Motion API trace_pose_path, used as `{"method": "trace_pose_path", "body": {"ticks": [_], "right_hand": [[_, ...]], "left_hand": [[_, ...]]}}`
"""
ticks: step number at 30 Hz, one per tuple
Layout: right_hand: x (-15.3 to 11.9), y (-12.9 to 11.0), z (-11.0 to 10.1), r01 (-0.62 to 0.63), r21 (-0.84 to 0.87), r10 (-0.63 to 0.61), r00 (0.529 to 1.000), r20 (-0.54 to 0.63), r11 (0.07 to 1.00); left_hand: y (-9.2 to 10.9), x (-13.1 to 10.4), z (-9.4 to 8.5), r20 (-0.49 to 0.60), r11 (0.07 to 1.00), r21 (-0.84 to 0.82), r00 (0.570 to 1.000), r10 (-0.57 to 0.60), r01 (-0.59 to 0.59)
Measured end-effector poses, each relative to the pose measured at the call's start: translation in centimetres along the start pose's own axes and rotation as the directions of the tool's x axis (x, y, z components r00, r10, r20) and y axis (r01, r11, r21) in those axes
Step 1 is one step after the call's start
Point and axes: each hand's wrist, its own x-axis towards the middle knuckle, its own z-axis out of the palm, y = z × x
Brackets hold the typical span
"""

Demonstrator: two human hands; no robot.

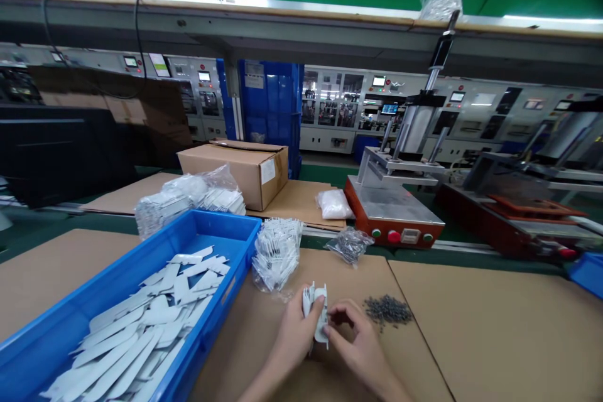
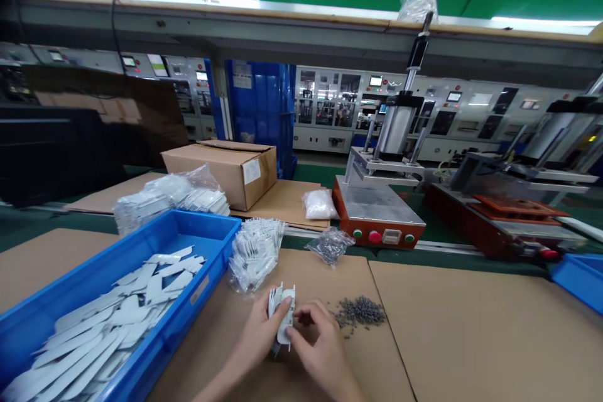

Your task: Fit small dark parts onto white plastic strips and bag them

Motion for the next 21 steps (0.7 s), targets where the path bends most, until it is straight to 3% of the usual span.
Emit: {"method": "trace_pose_path", "body": {"ticks": [3,7,11,14,17,21], "right_hand": [[-0.1,-0.7,-0.1,0.074,-0.081,-0.075,0.997,-0.001,0.994],[-0.2,-0.3,0.0,0.098,-0.063,-0.098,0.995,0.002,0.993],[-0.1,0.6,0.4,-0.045,0.073,0.046,0.999,-0.019,0.996],[0.0,0.8,0.5,-0.153,0.215,0.144,0.988,0.058,0.965],[0.1,0.5,0.4,-0.185,0.300,0.151,0.979,0.135,0.936],[-0.1,0.2,0.3,-0.147,0.261,0.123,0.986,0.109,0.954]], "left_hand": [[0.2,-0.1,0.0,0.002,0.999,0.033,1.000,0.017,-0.017],[0.3,-0.2,0.1,-0.007,0.999,0.038,1.000,0.021,-0.020],[0.4,-0.2,0.1,-0.027,1.000,-0.030,1.000,-0.002,0.001],[0.6,-0.2,0.0,-0.030,0.996,-0.089,1.000,0.000,-0.003],[0.8,-0.2,0.0,-0.042,0.992,-0.124,0.999,-0.006,0.001],[0.8,-0.3,0.0,-0.028,0.993,-0.115,1.000,0.000,-0.003]]}}
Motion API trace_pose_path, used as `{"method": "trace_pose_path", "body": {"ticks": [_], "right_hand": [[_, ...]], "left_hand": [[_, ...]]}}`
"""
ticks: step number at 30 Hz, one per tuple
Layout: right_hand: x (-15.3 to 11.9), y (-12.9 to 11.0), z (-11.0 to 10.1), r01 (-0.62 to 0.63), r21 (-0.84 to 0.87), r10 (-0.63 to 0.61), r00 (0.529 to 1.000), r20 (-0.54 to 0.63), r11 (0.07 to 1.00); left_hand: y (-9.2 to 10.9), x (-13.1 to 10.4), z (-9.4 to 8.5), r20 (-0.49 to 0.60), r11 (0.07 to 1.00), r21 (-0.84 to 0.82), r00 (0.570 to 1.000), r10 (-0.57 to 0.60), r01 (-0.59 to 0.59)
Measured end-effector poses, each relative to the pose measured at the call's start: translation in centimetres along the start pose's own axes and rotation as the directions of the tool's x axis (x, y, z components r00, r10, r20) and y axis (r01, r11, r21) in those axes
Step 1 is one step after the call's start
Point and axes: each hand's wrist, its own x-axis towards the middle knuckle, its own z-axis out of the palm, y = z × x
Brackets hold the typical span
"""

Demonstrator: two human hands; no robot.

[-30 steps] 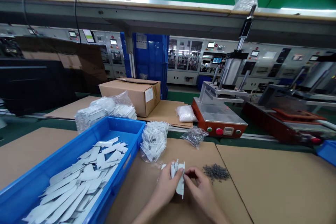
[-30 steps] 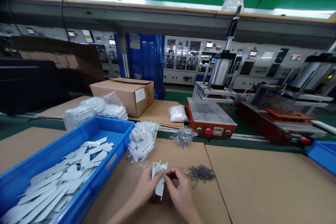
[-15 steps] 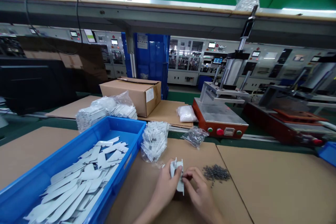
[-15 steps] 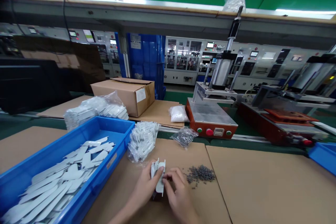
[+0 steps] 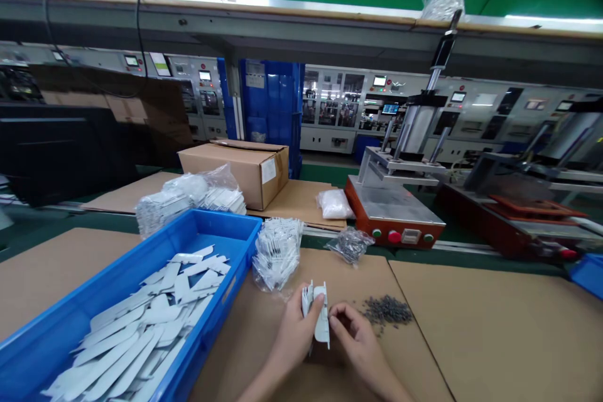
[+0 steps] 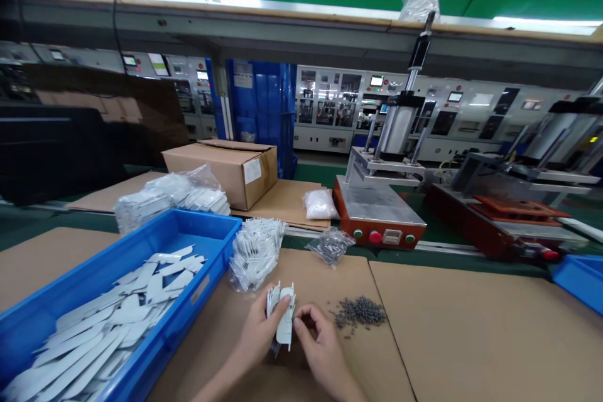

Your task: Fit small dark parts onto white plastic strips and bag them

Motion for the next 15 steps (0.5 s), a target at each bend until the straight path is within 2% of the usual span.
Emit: {"method": "trace_pose_path", "body": {"ticks": [6,10,12,15], "right_hand": [[0.1,0.3,-0.2,-0.012,-0.086,0.009,1.000,-0.027,0.996],[0.3,0.6,-0.6,-0.097,-0.012,0.098,0.987,0.126,0.995],[0.5,0.6,-0.9,-0.120,-0.027,0.123,0.979,0.164,0.992],[1.0,0.6,-1.9,-0.061,-0.196,0.072,0.996,0.053,0.979]], "left_hand": [[-0.1,-0.4,-0.1,0.066,0.991,0.133,0.998,0.014,-0.023],[-0.3,-0.5,0.0,0.060,0.967,0.248,0.997,0.043,-0.057],[-0.5,-0.4,-0.1,0.056,0.960,0.276,0.998,0.037,-0.051],[-0.7,0.2,-0.6,0.076,0.937,0.347,0.997,0.021,-0.047]]}}
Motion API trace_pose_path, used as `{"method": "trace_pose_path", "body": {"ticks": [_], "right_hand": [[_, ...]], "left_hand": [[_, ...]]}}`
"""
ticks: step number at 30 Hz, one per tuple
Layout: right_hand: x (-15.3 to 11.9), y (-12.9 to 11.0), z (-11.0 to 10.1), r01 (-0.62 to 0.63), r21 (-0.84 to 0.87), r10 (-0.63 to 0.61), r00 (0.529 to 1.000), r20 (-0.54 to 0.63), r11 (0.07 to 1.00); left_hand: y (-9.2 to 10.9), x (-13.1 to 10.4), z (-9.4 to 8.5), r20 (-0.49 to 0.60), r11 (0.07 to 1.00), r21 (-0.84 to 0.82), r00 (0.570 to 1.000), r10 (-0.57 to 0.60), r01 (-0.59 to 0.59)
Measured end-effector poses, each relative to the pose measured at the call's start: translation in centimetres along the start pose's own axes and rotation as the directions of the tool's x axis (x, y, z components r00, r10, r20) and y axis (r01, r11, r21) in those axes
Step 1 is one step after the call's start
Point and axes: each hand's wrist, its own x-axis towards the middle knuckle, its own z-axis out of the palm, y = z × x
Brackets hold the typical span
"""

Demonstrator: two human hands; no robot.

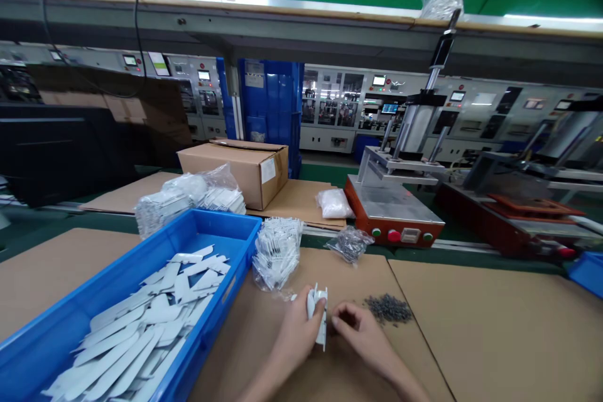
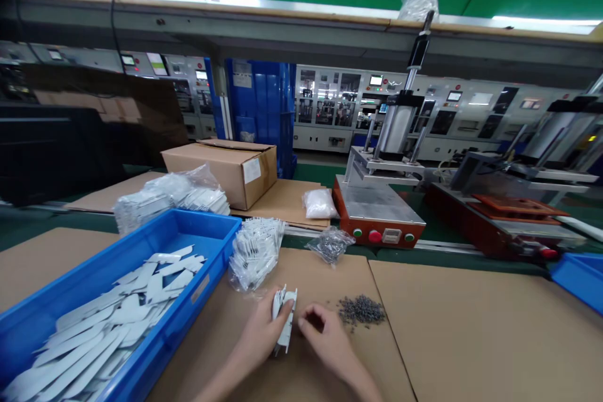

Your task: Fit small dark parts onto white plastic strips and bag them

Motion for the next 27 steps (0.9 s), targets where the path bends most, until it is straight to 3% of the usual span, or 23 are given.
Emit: {"method": "trace_pose_path", "body": {"ticks": [2,4,9,13,15,17,21,23,27], "right_hand": [[0.3,0.5,-1.3,0.032,-0.209,-0.065,0.986,-0.154,0.977],[0.7,1.5,-2.7,0.035,-0.449,-0.175,0.946,-0.274,0.893],[1.1,4.1,-4.5,-0.030,-0.750,-0.237,0.940,-0.247,0.661],[1.1,4.4,-3.8,-0.009,-0.794,-0.247,0.948,-0.200,0.607],[1.0,4.2,-3.4,0.002,-0.786,-0.239,0.953,-0.186,0.618],[1.1,4.0,-3.2,0.010,-0.762,-0.231,0.956,-0.183,0.647],[1.1,3.2,-3.0,0.028,-0.650,-0.221,0.950,-0.218,0.760],[0.9,2.4,-2.7,0.062,-0.552,-0.224,0.947,-0.231,0.832],[0.0,0.5,-1.0,0.142,-0.353,-0.229,0.948,-0.219,0.925]], "left_hand": [[-0.4,0.4,-0.5,-0.003,0.995,0.097,1.000,0.008,-0.008],[-0.7,0.7,-0.9,-0.019,0.982,0.191,1.000,0.002,0.002],[-0.6,0.7,-1.3,-0.042,0.983,0.179,0.999,-0.026,0.033],[-0.1,0.5,-1.1,-0.046,0.996,0.088,0.999,-0.011,0.015],[-0.2,0.6,-0.7,-0.032,1.000,-0.001,0.999,-0.027,0.027],[-0.5,0.7,-0.1,0.009,0.979,-0.172,0.994,-0.110,0.110],[-0.9,1.0,0.8,0.178,0.746,-0.559,0.932,-0.317,0.361],[-0.8,1.1,0.9,0.201,0.677,-0.625,0.919,-0.339,0.387],[-0.4,1.0,0.6,0.158,0.726,-0.590,0.932,-0.325,0.353]]}}
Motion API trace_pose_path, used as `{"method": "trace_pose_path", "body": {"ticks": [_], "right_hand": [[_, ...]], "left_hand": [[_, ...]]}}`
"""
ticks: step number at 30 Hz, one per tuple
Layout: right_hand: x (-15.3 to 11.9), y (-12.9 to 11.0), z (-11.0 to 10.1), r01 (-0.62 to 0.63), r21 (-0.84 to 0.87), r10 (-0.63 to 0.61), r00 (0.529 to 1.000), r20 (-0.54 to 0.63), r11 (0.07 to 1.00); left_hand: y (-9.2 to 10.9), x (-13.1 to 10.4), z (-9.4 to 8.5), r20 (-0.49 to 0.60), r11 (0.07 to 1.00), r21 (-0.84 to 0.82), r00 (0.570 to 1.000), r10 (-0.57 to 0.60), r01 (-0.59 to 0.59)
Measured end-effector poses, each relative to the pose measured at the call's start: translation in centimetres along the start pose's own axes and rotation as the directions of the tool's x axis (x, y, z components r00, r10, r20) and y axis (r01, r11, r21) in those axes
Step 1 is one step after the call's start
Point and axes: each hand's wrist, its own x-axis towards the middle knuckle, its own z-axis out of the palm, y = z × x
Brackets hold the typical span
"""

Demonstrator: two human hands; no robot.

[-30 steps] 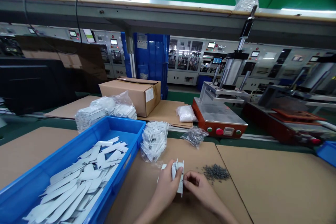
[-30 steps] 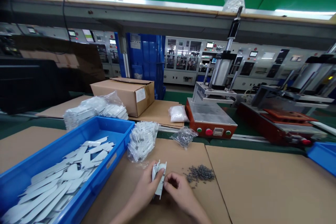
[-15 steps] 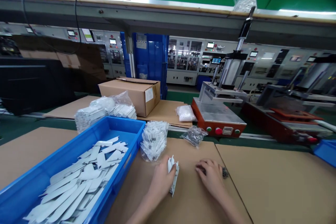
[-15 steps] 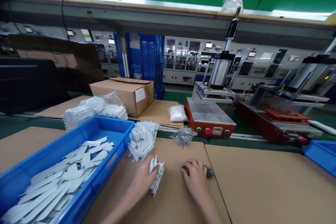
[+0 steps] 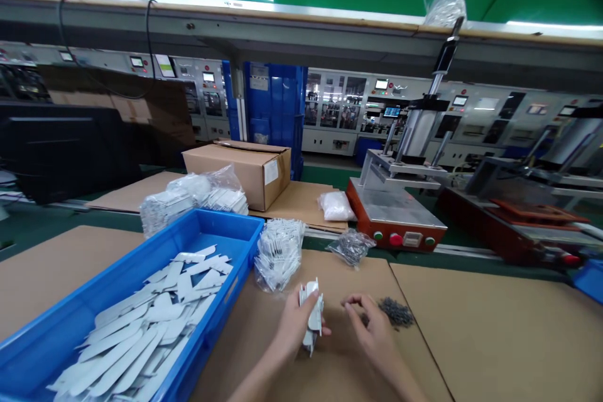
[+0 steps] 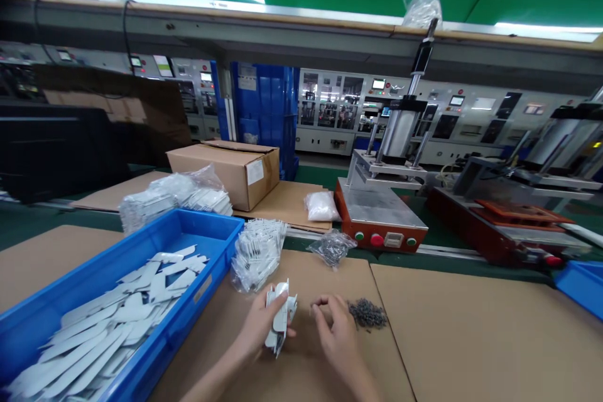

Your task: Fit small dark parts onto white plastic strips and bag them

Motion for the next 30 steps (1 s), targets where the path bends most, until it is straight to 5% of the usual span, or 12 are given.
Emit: {"method": "trace_pose_path", "body": {"ticks": [11,22,30], "right_hand": [[-1.5,-2.7,2.0,0.053,0.123,-0.052,0.999,-0.010,0.991],[-1.4,-2.5,1.6,0.047,0.086,-0.041,0.996,-0.077,0.995],[-1.3,-2.6,1.7,-0.034,0.201,0.045,0.998,-0.047,0.979]], "left_hand": [[-0.5,-1.6,0.4,-0.002,0.849,0.446,0.948,0.318,-0.284],[0.5,-2.3,0.6,0.141,0.793,0.501,0.936,0.321,-0.348],[0.1,-2.1,0.5,0.120,0.848,0.433,0.952,0.281,-0.305]]}}
